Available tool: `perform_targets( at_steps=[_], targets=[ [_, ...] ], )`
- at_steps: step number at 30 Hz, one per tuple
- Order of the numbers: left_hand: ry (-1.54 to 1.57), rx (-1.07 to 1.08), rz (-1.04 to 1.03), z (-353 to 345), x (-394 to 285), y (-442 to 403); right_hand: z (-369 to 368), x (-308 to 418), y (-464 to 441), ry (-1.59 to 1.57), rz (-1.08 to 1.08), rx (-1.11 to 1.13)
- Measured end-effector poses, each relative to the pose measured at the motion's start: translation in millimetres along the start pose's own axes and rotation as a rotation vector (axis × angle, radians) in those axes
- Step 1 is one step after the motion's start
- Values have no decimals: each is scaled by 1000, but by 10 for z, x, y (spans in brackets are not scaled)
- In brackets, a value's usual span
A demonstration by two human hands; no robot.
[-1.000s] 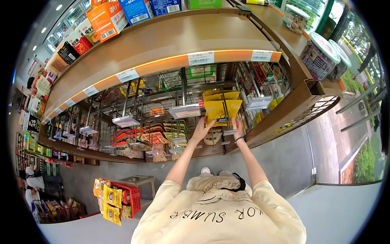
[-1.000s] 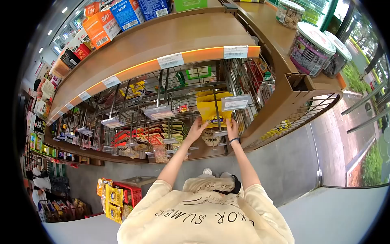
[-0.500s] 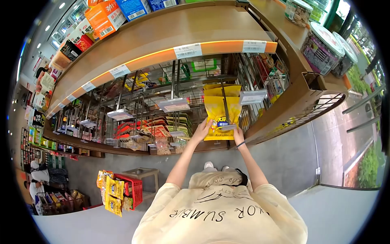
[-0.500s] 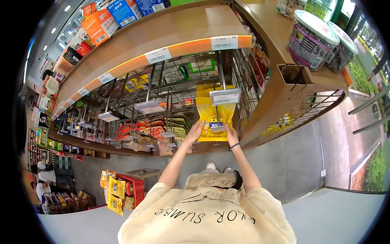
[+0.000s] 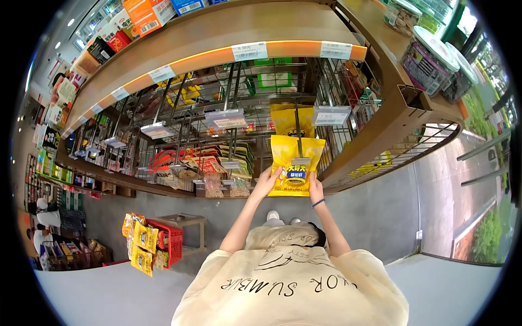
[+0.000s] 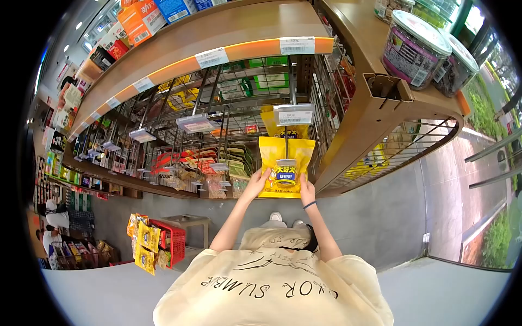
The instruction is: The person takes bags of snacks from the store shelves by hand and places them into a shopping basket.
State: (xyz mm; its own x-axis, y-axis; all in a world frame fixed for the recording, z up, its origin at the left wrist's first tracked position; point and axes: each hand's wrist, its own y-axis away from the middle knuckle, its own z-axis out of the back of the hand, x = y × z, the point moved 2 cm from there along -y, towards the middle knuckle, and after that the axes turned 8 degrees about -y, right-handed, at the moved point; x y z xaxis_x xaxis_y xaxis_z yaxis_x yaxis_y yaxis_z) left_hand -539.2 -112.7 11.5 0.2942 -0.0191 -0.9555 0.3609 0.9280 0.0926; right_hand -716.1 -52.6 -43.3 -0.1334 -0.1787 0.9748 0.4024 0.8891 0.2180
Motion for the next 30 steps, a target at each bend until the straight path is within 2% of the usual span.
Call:
perform_targets(
  at_steps=[4, 16, 22, 26, 30],
  targets=[
    [162, -4, 16, -55, -43, 170, 30, 103, 203, 74, 6, -12],
    [180, -83, 95, -169, -209, 602, 179, 565, 643, 218, -31, 55],
    [184, -93, 112, -237, -276, 768, 254, 611, 800, 139, 58, 34],
    [204, -146, 145, -350, -215, 1003, 364, 432, 867, 113, -22, 150],
    [391, -276, 250, -610, 146, 1418, 503, 96, 999, 115, -131, 298]
  ],
)
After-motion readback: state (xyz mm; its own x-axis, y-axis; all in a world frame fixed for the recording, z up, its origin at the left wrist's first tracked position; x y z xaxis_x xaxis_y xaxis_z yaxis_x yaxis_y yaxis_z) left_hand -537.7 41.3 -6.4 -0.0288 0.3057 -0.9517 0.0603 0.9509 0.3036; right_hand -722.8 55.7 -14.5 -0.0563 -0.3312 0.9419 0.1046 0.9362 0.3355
